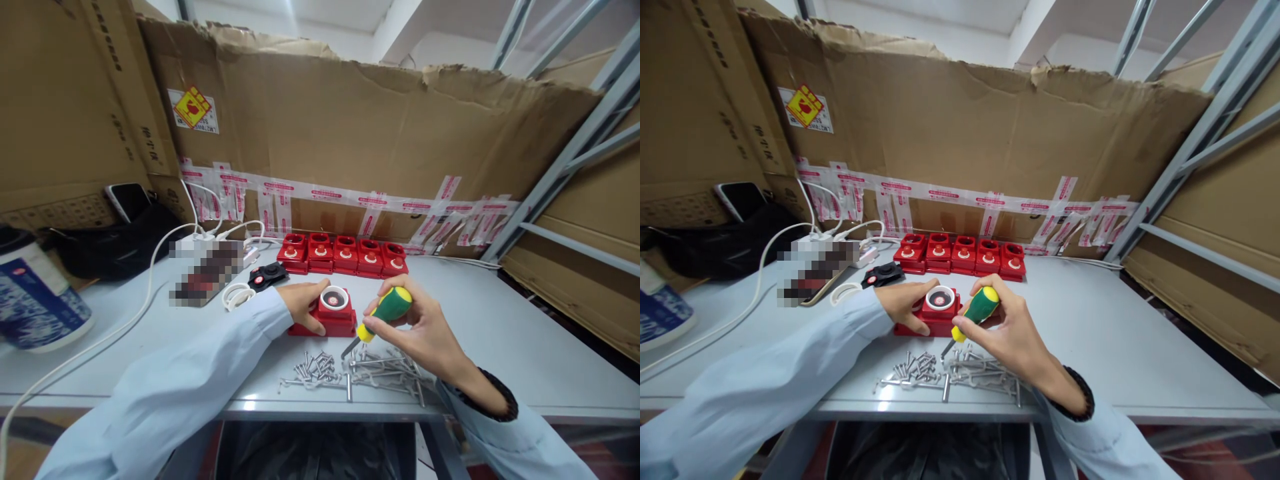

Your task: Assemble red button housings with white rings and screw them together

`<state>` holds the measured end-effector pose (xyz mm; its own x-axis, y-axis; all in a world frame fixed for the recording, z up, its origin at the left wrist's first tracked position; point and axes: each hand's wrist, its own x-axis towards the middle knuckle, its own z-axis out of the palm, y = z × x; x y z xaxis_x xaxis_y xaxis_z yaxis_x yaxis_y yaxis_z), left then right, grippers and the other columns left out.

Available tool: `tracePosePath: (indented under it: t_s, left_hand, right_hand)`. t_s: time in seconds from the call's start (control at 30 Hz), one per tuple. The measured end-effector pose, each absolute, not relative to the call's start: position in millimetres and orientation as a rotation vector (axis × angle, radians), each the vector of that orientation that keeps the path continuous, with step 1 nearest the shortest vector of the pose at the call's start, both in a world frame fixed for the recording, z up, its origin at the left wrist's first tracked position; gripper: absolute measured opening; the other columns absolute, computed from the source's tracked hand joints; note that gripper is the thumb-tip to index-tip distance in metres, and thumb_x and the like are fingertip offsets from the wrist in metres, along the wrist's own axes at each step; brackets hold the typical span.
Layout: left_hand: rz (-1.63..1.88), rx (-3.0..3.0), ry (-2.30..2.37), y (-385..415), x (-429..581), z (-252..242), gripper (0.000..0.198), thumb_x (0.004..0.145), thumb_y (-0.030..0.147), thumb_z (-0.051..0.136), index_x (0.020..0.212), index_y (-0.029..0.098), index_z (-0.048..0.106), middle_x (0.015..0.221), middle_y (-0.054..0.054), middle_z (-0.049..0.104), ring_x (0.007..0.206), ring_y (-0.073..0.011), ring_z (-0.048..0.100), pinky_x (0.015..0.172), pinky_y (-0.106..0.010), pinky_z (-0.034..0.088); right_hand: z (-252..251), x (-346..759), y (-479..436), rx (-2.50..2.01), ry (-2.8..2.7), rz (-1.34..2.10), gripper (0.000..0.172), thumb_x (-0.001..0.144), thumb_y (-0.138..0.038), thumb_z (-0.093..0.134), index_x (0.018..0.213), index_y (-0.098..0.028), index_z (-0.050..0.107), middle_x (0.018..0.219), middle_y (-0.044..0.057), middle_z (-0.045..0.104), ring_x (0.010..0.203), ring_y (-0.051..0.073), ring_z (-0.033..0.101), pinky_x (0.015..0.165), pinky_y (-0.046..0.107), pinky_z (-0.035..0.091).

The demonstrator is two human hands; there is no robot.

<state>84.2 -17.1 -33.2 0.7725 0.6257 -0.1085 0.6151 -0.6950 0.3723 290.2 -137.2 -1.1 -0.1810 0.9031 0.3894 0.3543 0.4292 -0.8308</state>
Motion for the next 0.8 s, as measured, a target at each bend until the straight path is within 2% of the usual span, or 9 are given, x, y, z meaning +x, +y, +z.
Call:
tracePosePath:
  t_s: [0.17,0.37,0.8]
  left_hand:
    - [0.065,2.558,0.899,-16,83,-35,0.061,0.056,0.047,0.072,0.101,0.021,0.039,0.091,-0.003,0.059,0.082,-0.0214,0.058,0.067,-0.024,0.041]
    - [0.048,2.563,0.92,-15,83,-36,0.067,0.057,0.047,0.072,0.106,0.02,0.037,0.099,-0.006,0.059,0.089,-0.0235,0.057,0.073,-0.026,0.042]
    - [0.01,2.543,0.942,-15,84,-34,0.076,0.055,0.05,0.072,0.115,0.02,0.036,0.112,-0.008,0.057,0.1,-0.0254,0.055,0.08,-0.026,0.041]
  right_hand:
    - [10,292,-137,-1.067,-1.7,0.624,0.035,0.068,-0.017,0.072,0.091,-0.022,0.046,0.077,-0.001,0.066,0.065,0.013,0.064,0.058,0.022,0.055]
    - [18,301,-132,-1.088,-1.618,0.465,0.034,0.068,-0.021,0.073,0.091,-0.023,0.047,0.077,0.0,0.068,0.068,0.014,0.065,0.058,0.023,0.055]
    - [18,307,-118,-1.077,-1.572,0.445,0.035,0.067,-0.026,0.074,0.09,-0.023,0.047,0.076,0.0,0.067,0.068,0.014,0.065,0.059,0.024,0.055]
